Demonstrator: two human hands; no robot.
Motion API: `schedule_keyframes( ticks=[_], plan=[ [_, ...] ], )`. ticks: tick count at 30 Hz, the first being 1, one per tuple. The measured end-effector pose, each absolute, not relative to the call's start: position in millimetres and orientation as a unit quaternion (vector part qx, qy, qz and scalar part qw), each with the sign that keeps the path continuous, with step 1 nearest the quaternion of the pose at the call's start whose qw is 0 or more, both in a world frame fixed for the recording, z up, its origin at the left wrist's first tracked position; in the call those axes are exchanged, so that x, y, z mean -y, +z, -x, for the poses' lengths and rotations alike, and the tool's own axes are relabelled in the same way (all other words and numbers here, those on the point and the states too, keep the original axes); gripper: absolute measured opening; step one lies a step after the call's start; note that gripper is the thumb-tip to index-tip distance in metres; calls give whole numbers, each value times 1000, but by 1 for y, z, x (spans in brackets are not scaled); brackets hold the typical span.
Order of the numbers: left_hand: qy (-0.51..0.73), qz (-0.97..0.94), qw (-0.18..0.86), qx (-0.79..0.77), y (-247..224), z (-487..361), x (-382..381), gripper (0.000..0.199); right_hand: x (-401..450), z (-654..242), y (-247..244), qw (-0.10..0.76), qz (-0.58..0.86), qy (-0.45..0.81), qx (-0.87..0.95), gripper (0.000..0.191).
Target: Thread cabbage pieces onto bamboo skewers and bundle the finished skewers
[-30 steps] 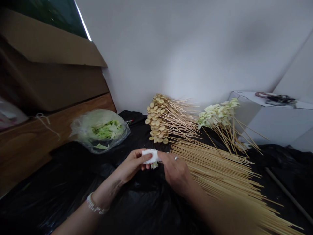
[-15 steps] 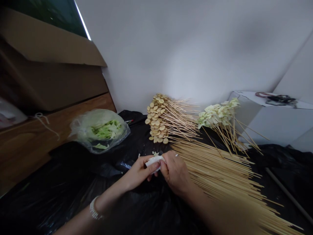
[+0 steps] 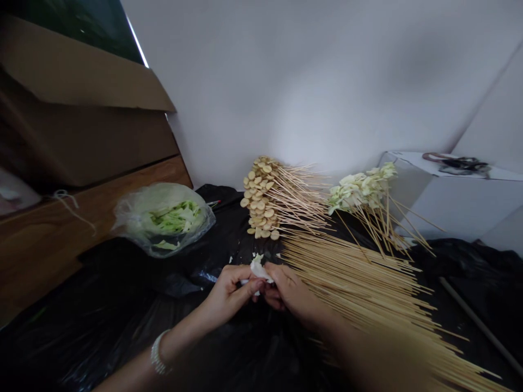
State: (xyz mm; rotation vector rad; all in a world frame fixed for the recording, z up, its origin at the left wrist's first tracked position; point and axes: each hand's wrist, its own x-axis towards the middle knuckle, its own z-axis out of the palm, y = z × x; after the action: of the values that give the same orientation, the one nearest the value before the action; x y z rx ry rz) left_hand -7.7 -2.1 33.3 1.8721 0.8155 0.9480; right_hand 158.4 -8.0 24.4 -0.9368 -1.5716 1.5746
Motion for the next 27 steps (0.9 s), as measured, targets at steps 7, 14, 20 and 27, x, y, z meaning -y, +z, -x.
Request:
schedule_keyframes(
  ticks=[7, 14, 20, 27],
  plan=[
    [349, -584, 661, -316, 33, 8, -8, 44, -1, -162, 16, 389, 408, 590, 578, 49],
    [331, -514, 718, -333, 33, 8, -11, 57, 0, -167, 21, 403, 450, 412, 682, 43],
    [393, -464, 711, -352, 37, 14, -18, 27, -6, -174, 21, 449, 471, 342, 678, 37],
    [509, -323, 727, -329, 36, 26, -32, 17, -22, -186, -5, 284, 502, 101, 810, 19]
  ],
)
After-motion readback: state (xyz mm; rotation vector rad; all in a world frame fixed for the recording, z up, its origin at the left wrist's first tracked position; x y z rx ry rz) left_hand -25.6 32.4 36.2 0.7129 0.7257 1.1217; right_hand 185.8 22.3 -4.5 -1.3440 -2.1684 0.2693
